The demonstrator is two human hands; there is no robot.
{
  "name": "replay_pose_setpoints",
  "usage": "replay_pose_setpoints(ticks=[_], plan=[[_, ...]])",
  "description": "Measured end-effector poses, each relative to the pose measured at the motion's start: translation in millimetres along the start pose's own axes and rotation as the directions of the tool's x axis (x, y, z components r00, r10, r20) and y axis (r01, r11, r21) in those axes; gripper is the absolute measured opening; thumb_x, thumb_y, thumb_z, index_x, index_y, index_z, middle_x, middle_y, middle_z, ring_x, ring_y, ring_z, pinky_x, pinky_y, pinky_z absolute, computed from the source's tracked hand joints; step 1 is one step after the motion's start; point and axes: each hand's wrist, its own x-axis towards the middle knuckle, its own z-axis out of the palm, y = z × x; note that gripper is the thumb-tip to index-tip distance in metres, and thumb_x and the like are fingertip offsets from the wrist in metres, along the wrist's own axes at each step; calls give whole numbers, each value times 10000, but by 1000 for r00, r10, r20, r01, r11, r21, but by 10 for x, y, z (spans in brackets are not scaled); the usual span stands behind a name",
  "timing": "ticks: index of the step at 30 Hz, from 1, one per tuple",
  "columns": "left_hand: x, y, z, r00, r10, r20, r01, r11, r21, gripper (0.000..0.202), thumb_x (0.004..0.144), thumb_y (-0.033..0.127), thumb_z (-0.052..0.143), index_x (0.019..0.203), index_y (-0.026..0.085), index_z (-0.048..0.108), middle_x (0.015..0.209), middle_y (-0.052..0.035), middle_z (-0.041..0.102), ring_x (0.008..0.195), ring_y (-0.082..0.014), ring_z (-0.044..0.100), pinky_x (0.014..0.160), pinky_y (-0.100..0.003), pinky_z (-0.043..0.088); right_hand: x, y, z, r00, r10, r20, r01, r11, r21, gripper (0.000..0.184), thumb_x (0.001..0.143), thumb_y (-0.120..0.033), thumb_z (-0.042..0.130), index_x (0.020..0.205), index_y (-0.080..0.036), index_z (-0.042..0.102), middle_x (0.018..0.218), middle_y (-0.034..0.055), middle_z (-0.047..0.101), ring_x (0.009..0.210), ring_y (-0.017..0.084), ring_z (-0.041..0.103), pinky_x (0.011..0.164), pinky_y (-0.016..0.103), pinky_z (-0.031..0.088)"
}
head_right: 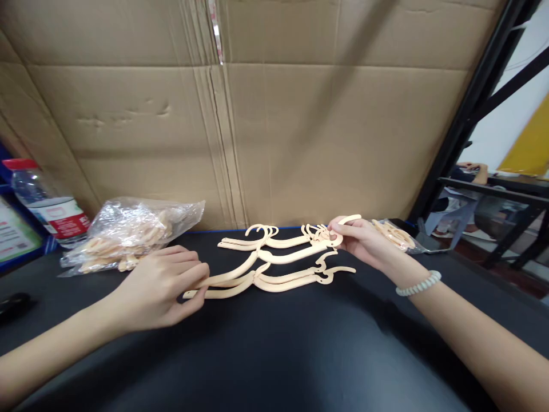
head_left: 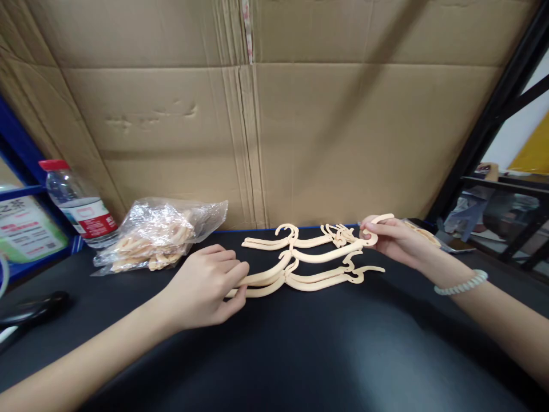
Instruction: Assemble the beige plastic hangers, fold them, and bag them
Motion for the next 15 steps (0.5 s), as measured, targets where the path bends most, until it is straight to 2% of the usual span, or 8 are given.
replay_pose_setpoints(ticks=[4, 9, 13, 15], plan=[[-3, 64, -96, 989, 85, 121, -80, 996, -40, 141, 775, 213, 515, 635, 198, 507, 577, 0, 515, 545, -181, 484, 548, -344, 353, -37, -83, -70, 995, 47, 91, -37, 993, -108, 255, 695, -438, 786, 691, -195, 706, 685, 6, 575, 641, 141, 504, 643, 308, 422], [-35, 105, -52, 960, 64, 272, -56, 998, -38, 104, 746, 275, 548, 672, 202, 556, 590, -17, 569, 560, -216, 528, 538, -369, 353, -48, -75, -62, 998, 54, 37, -42, 963, -267, 309, 729, -506, 741, 755, -199, 716, 845, 46, 637, 807, 185, 562, 746, 321, 441], [-17, 166, -34, 956, 29, 293, -16, 999, -47, 178, 838, 298, 513, 712, 194, 583, 630, -29, 596, 595, -224, 561, 549, -369, 377, -38, -51, -22, 1000, -28, 4, 26, 870, -492, 335, 775, -538, 692, 768, -204, 691, 816, 42, 643, 830, 200, 571, 785, 336, 438], [3, 215, -40, 959, 34, 282, -5, 995, -102, 193, 874, 299, 499, 730, 193, 574, 668, -27, 601, 611, -212, 564, 549, -355, 384, -37, -47, 7, 997, -56, 57, 79, 814, -575, 331, 794, -537, 672, 792, -207, 679, 849, 46, 656, 839, 205, 585, 793, 345, 448]])
